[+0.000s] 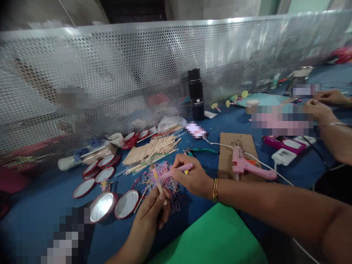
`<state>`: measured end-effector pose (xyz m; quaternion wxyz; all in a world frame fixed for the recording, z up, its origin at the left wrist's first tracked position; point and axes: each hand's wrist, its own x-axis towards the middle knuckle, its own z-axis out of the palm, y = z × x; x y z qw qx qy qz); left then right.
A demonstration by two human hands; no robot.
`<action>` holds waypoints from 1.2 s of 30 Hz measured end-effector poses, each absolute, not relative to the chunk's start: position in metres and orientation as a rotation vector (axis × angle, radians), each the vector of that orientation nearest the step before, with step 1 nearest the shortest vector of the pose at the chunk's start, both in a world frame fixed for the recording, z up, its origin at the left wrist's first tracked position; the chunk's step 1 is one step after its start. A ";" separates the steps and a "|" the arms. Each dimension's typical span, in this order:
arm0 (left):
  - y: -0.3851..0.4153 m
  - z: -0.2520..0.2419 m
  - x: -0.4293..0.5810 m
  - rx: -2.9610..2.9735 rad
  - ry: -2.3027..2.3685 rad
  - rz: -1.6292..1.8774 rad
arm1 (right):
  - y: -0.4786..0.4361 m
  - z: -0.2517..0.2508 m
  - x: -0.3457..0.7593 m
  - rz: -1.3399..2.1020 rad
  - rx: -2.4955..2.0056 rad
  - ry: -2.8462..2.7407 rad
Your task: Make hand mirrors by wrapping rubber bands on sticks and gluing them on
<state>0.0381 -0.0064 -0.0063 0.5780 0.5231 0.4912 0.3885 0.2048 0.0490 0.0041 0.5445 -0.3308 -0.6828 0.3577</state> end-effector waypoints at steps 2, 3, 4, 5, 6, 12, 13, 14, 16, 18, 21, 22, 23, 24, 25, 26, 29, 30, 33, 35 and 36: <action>-0.007 -0.006 0.039 1.228 1.148 0.906 | 0.049 0.003 0.204 0.856 -0.757 -1.639; -0.007 -0.005 0.039 1.232 1.148 0.907 | 0.049 0.003 0.203 0.855 -0.746 -1.645; -0.008 -0.005 0.039 1.235 1.148 0.915 | 0.050 0.003 0.203 0.850 -0.739 -1.649; -0.008 -0.005 0.039 1.235 1.148 0.923 | 0.050 0.002 0.203 0.845 -0.738 -1.650; -0.008 -0.005 0.039 1.229 1.148 0.930 | 0.051 0.002 0.204 0.839 -0.742 -1.647; -0.008 -0.007 0.040 1.226 1.163 0.917 | 0.052 0.003 0.207 0.835 -0.724 -1.647; -0.008 -0.007 0.040 1.234 1.167 0.909 | 0.052 0.003 0.207 0.844 -0.715 -1.659; -0.008 -0.007 0.040 1.240 1.171 0.904 | 0.052 0.003 0.207 0.851 -0.711 -1.666; -0.007 -0.007 0.039 1.240 1.176 0.904 | 0.052 0.003 0.206 0.854 -0.722 -1.662; -0.008 -0.007 0.039 1.223 1.177 0.914 | 0.052 0.003 0.206 0.843 -0.737 -1.641; -0.008 -0.006 0.039 1.198 1.170 0.922 | 0.053 0.001 0.207 0.844 -0.731 -1.623; -0.008 -0.005 0.039 1.197 1.168 0.918 | 0.053 0.000 0.207 0.855 -0.720 -1.626; -0.008 -0.005 0.040 1.201 1.167 0.911 | 0.053 0.000 0.207 0.869 -0.710 -1.632; -0.008 -0.005 0.040 1.205 1.167 0.905 | 0.053 -0.001 0.207 0.882 -0.702 -1.638; -0.008 -0.005 0.040 1.210 1.167 0.900 | 0.053 -0.001 0.207 0.892 -0.702 -1.643; -0.008 -0.005 0.040 1.214 1.166 0.900 | 0.053 -0.001 0.207 0.895 -0.707 -1.647; -0.007 -0.006 0.039 1.216 1.161 0.910 | 0.054 0.000 0.208 0.861 -0.745 -1.641; -0.007 -0.006 0.039 1.213 1.159 0.910 | 0.054 0.000 0.208 0.847 -0.757 -1.633; -0.007 -0.007 0.039 1.214 1.150 0.913 | 0.054 0.001 0.208 0.842 -0.765 -1.607; -0.007 -0.006 0.039 1.223 1.140 0.922 | 0.053 0.001 0.208 0.865 -0.733 -1.616; -0.007 -0.006 0.040 1.225 1.136 0.928 | 0.053 0.001 0.207 0.874 -0.717 -1.626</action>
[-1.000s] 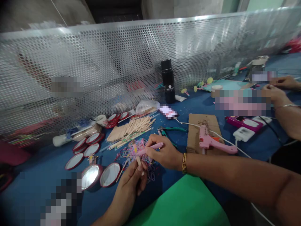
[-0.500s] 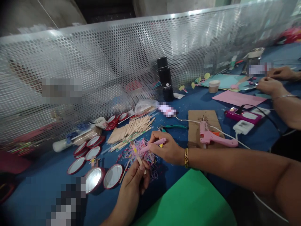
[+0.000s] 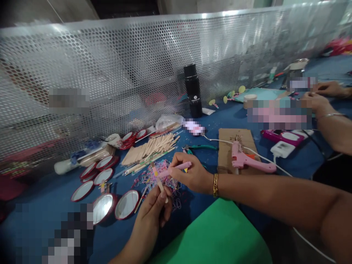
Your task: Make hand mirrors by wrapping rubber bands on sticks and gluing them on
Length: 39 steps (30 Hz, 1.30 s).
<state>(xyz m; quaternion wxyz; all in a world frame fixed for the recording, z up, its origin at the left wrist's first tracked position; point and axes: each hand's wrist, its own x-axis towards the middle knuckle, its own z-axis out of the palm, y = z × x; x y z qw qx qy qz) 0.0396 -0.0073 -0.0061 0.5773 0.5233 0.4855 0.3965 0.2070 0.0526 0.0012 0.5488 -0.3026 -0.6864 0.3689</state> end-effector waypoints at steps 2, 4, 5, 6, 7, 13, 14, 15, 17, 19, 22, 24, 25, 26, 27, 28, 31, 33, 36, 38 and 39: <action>-0.008 -0.005 0.040 1.222 1.131 0.930 | 0.052 0.001 0.206 0.886 -0.705 -1.639; -0.008 -0.004 0.040 1.214 1.135 0.930 | 0.052 0.002 0.205 0.881 -0.722 -1.637; -0.008 -0.004 0.040 1.212 1.139 0.930 | 0.052 0.002 0.205 0.873 -0.736 -1.628; -0.008 -0.003 0.040 1.212 1.143 0.931 | 0.053 0.002 0.206 0.865 -0.746 -1.615; -0.008 -0.003 0.040 1.213 1.146 0.933 | 0.053 0.003 0.206 0.859 -0.752 -1.600; -0.007 -0.003 0.040 1.245 1.146 0.915 | 0.052 0.002 0.205 0.882 -0.692 -1.622; -0.007 -0.003 0.039 1.244 1.151 0.913 | 0.053 0.002 0.205 0.883 -0.695 -1.630; -0.007 -0.003 0.039 1.240 1.157 0.914 | 0.053 0.002 0.205 0.881 -0.704 -1.632; -0.007 -0.003 0.039 1.230 1.165 0.920 | 0.054 0.002 0.205 0.867 -0.734 -1.622; -0.007 -0.004 0.039 1.226 1.167 0.924 | 0.054 0.002 0.206 0.848 -0.754 -1.601; -0.007 -0.004 0.039 1.230 1.164 0.914 | 0.053 0.003 0.206 0.855 -0.733 -1.603; -0.007 -0.004 0.039 1.231 1.171 0.907 | 0.053 0.003 0.206 0.873 -0.708 -1.624; -0.007 -0.003 0.039 1.232 1.175 0.909 | 0.053 0.003 0.206 0.877 -0.707 -1.627; -0.007 -0.003 0.039 1.232 1.178 0.912 | 0.053 0.003 0.206 0.876 -0.715 -1.619; -0.007 -0.003 0.039 1.230 1.178 0.916 | 0.053 0.002 0.205 0.874 -0.727 -1.605; -0.007 -0.003 0.039 1.228 1.175 0.918 | 0.053 0.002 0.205 0.871 -0.739 -1.588; -0.007 -0.003 0.039 1.220 1.175 0.916 | 0.053 0.002 0.205 0.873 -0.740 -1.575; -0.007 -0.003 0.039 1.229 1.178 0.915 | 0.053 0.002 0.205 0.886 -0.721 -1.605; -0.007 -0.002 0.040 1.249 1.182 0.920 | 0.053 0.002 0.205 0.878 -0.716 -1.627; -0.006 -0.003 0.040 1.257 1.176 0.924 | 0.053 0.002 0.205 0.864 -0.728 -1.612; -0.006 -0.003 0.040 1.260 1.171 0.929 | 0.053 0.002 0.205 0.864 -0.728 -1.606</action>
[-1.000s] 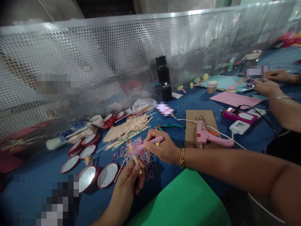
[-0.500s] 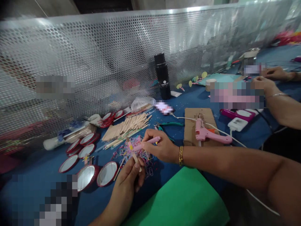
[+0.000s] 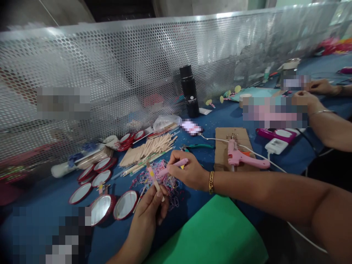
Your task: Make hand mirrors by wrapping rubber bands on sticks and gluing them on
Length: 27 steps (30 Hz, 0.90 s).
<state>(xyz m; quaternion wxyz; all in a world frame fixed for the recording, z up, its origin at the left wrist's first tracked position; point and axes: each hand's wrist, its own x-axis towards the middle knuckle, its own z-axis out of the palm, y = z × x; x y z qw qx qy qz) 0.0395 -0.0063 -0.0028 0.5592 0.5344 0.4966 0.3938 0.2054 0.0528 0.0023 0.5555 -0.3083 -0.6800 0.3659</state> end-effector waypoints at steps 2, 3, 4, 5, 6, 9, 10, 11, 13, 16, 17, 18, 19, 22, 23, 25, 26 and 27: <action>-0.006 -0.003 0.040 1.261 1.167 0.932 | 0.052 0.002 0.205 0.878 -0.723 -1.615; -0.006 -0.003 0.040 1.257 1.169 0.933 | 0.051 0.002 0.205 0.885 -0.719 -1.628; -0.006 -0.003 0.040 1.250 1.175 0.933 | 0.051 0.002 0.204 0.889 -0.718 -1.644; -0.006 -0.002 0.040 1.239 1.182 0.933 | 0.051 0.002 0.204 0.888 -0.721 -1.654; -0.006 -0.002 0.040 1.228 1.187 0.935 | 0.051 0.002 0.204 0.883 -0.729 -1.658; -0.007 0.000 0.041 1.210 1.191 0.941 | 0.051 0.003 0.206 0.857 -0.746 -1.636; -0.007 0.000 0.041 1.213 1.190 0.939 | 0.052 0.004 0.206 0.852 -0.743 -1.632; -0.007 0.000 0.041 1.218 1.188 0.935 | 0.052 0.004 0.206 0.851 -0.736 -1.637; -0.008 0.000 0.041 1.221 1.190 0.929 | 0.051 0.004 0.206 0.852 -0.722 -1.667; -0.008 0.000 0.041 1.214 1.187 0.933 | 0.051 0.003 0.205 0.854 -0.728 -1.690; -0.007 0.000 0.041 1.214 1.183 0.935 | 0.051 0.003 0.205 0.851 -0.735 -1.676; -0.007 0.000 0.041 1.214 1.179 0.935 | 0.051 0.003 0.205 0.850 -0.738 -1.659; -0.007 0.000 0.041 1.215 1.177 0.936 | 0.051 0.003 0.205 0.852 -0.737 -1.645; -0.007 -0.004 0.040 1.208 1.169 0.949 | 0.051 0.003 0.206 0.872 -0.724 -1.662; -0.006 -0.006 0.040 1.201 1.163 0.959 | 0.051 0.003 0.206 0.880 -0.722 -1.670; -0.006 -0.009 0.039 1.186 1.154 0.974 | 0.051 0.004 0.207 0.873 -0.735 -1.656; -0.006 -0.009 0.038 1.182 1.154 0.974 | 0.051 0.004 0.207 0.857 -0.745 -1.635; -0.006 -0.009 0.038 1.184 1.158 0.972 | 0.051 0.004 0.208 0.836 -0.755 -1.612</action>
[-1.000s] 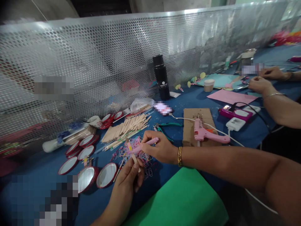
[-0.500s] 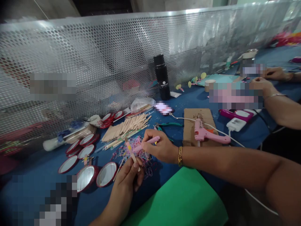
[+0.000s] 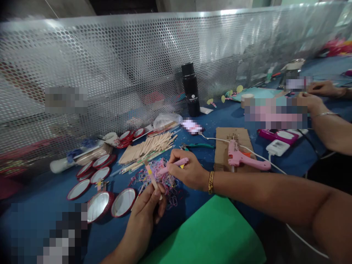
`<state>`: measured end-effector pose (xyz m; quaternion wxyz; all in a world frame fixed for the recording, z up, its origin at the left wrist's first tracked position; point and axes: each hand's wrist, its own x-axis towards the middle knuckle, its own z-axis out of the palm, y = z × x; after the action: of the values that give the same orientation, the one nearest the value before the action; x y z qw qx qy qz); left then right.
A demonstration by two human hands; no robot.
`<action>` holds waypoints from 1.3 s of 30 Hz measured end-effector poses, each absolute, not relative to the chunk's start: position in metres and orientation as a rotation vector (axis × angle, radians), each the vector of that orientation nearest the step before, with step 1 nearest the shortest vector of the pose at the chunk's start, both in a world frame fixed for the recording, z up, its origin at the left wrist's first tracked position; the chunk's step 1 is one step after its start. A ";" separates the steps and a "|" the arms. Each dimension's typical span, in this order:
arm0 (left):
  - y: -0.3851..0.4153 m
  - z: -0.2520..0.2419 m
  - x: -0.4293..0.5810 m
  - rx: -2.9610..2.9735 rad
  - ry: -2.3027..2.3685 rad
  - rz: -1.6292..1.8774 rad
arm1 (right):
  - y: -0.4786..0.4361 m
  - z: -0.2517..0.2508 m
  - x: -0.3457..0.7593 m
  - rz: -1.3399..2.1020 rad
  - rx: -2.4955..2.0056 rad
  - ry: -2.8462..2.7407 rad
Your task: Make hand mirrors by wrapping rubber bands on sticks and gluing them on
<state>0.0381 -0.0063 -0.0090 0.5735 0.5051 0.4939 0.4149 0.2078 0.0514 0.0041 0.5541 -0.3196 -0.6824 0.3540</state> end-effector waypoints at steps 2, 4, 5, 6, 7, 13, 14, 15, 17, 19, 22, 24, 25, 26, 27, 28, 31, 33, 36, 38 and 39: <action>-0.007 -0.007 0.038 1.203 1.168 0.969 | 0.052 0.004 0.208 0.812 -0.765 -1.572; -0.007 -0.005 0.038 1.224 1.175 0.979 | 0.052 0.002 0.206 0.854 -0.749 -1.547; -0.007 -0.004 0.038 1.228 1.178 0.987 | 0.053 0.000 0.205 0.898 -0.734 -1.537; -0.007 -0.003 0.038 1.225 1.182 0.995 | 0.053 -0.002 0.203 0.947 -0.713 -1.524; -0.007 -0.003 0.038 1.218 1.185 1.003 | 0.054 -0.004 0.202 0.988 -0.697 -1.510; -0.007 -0.001 0.041 1.158 1.166 1.072 | 0.058 -0.012 0.200 1.026 -0.708 -1.547; -0.008 0.000 0.042 1.157 1.161 1.079 | 0.058 -0.013 0.200 1.013 -0.717 -1.568; -0.008 0.001 0.043 1.159 1.161 1.084 | 0.058 -0.014 0.200 1.002 -0.725 -1.585; -0.007 0.002 0.044 1.166 1.178 1.084 | 0.058 -0.015 0.201 1.001 -0.732 -1.597; -0.005 0.003 0.043 1.161 1.192 1.060 | 0.058 -0.016 0.201 1.019 -0.729 -1.596; 0.000 0.003 0.039 1.117 1.188 1.017 | 0.058 -0.017 0.201 1.011 -0.731 -1.605; 0.003 0.003 0.036 1.106 1.202 0.987 | 0.058 -0.017 0.200 0.971 -0.742 -1.618; 0.003 0.003 0.035 1.112 1.208 0.987 | 0.058 -0.018 0.200 0.949 -0.748 -1.627; 0.003 0.004 0.035 1.121 1.217 0.995 | 0.058 -0.018 0.199 0.933 -0.749 -1.641; 0.002 0.005 0.035 1.129 1.224 1.010 | 0.057 -0.018 0.199 0.919 -0.747 -1.653; 0.001 0.006 0.035 1.135 1.227 1.026 | 0.057 -0.019 0.199 0.907 -0.743 -1.664; -0.004 0.011 0.039 1.135 1.224 1.048 | 0.057 -0.018 0.199 0.880 -0.740 -1.677; -0.007 0.015 0.043 1.134 1.221 1.043 | 0.057 -0.017 0.200 0.866 -0.749 -1.676; -0.008 0.020 0.048 1.130 1.222 1.042 | 0.056 -0.014 0.201 0.825 -0.755 -1.676; -0.005 0.022 0.051 1.132 1.221 1.056 | 0.054 -0.012 0.200 0.817 -0.741 -1.676; -0.003 0.023 0.052 1.138 1.221 1.068 | 0.053 -0.012 0.200 0.831 -0.728 -1.676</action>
<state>0.0524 -0.0029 0.0228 0.5479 0.4804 0.5155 0.4508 0.1998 0.0529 -0.0116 0.5374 -0.3060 -0.7041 0.3491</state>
